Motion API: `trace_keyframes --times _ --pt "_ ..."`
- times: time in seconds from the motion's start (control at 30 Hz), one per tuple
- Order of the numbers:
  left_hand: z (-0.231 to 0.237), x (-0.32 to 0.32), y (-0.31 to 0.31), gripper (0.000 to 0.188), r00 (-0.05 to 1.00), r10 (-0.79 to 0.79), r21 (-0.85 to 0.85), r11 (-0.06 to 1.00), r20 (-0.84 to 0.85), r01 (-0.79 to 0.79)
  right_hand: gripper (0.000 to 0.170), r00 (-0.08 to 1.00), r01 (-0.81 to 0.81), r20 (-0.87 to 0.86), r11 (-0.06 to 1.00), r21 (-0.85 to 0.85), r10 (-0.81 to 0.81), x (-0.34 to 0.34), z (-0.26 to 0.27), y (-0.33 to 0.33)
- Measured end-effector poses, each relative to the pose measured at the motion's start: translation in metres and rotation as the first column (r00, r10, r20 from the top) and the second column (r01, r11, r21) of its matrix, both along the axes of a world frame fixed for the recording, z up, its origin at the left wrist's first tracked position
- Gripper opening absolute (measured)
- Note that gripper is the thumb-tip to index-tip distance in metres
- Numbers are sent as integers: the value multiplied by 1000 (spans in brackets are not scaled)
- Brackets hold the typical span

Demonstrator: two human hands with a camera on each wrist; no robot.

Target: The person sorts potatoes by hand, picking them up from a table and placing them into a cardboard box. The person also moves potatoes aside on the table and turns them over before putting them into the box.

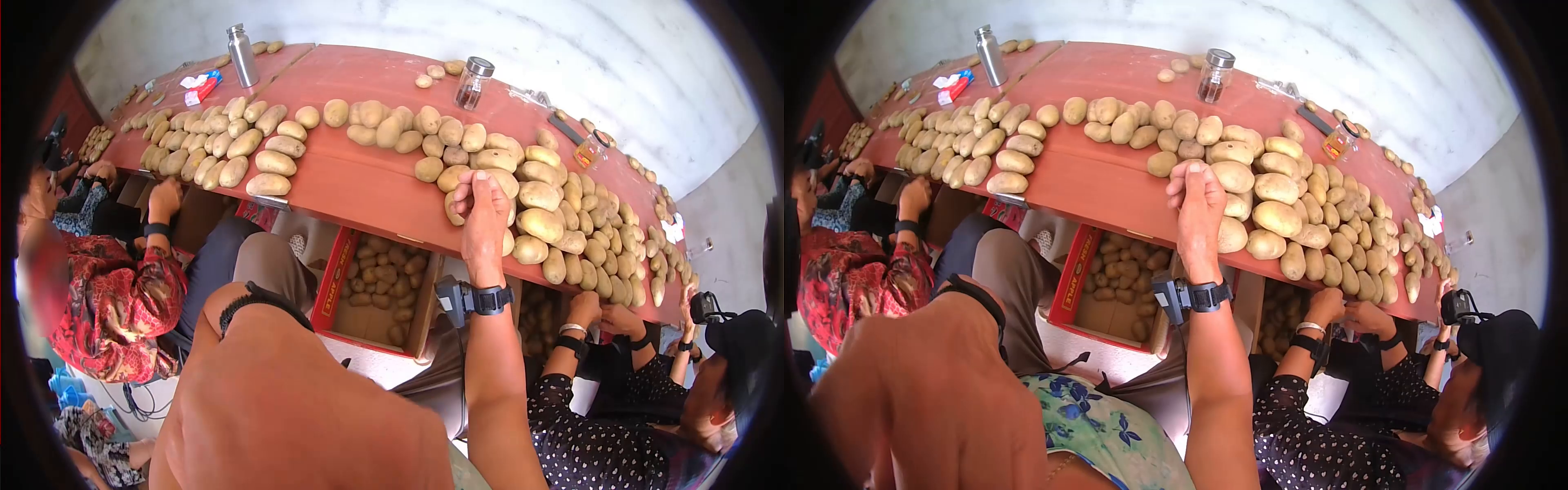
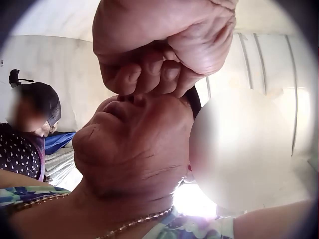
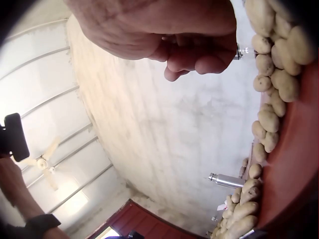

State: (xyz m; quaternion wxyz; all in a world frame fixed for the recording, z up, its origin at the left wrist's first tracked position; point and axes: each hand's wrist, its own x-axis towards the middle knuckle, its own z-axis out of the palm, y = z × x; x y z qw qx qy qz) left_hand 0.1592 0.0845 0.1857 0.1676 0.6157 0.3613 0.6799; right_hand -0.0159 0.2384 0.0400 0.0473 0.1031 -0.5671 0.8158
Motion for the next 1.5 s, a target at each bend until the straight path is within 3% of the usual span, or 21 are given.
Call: trace_keyframes --times 0.47,0.73,1.1,1.17,1.23,1.3,1.37,1.4,1.43,1.5 --pt "-14 -3 7 19 994 -109 97 989 12 107 25 997 -64 -25 992 110 68 2 -4 -7" --pt "-15 -3 10 17 995 -96 122 988 19 93 24 996 -81 -13 977 195 85 5 -4 -14" --pt "-12 -4 6 15 999 -15 131 991 38 10 22 992 -125 1 974 191 127 7 -3 -28" --pt "-13 -10 1 15 998 40 142 989 57 -48 22 990 -140 3 965 222 143 11 -7 -31" --pt "-18 -20 -12 15 974 200 143 966 109 -215 21 986 -147 -34 956 254 160 11 -10 -35" --pt "-29 -39 -21 14 833 515 83 839 201 -538 16 979 -116 -114 918 379 171 8 -18 -37" --pt "-42 -95 -20 14 484 860 -178 507 161 -843 14 963 -24 -211 837 547 165 7 -18 -37" --pt "-48 -131 -17 15 308 951 -330 286 -15 -900 13 957 30 -245 789 614 155 8 -15 -35" --pt "-75 -180 -22 20 277 943 -284 218 -187 -934 13 949 84 -279 733 675 149 9 -12 -35" --pt "-118 -245 -42 32 73 757 -185 -64 -650 -981 13 943 130 -309 723 679 120 8 -10 -34"
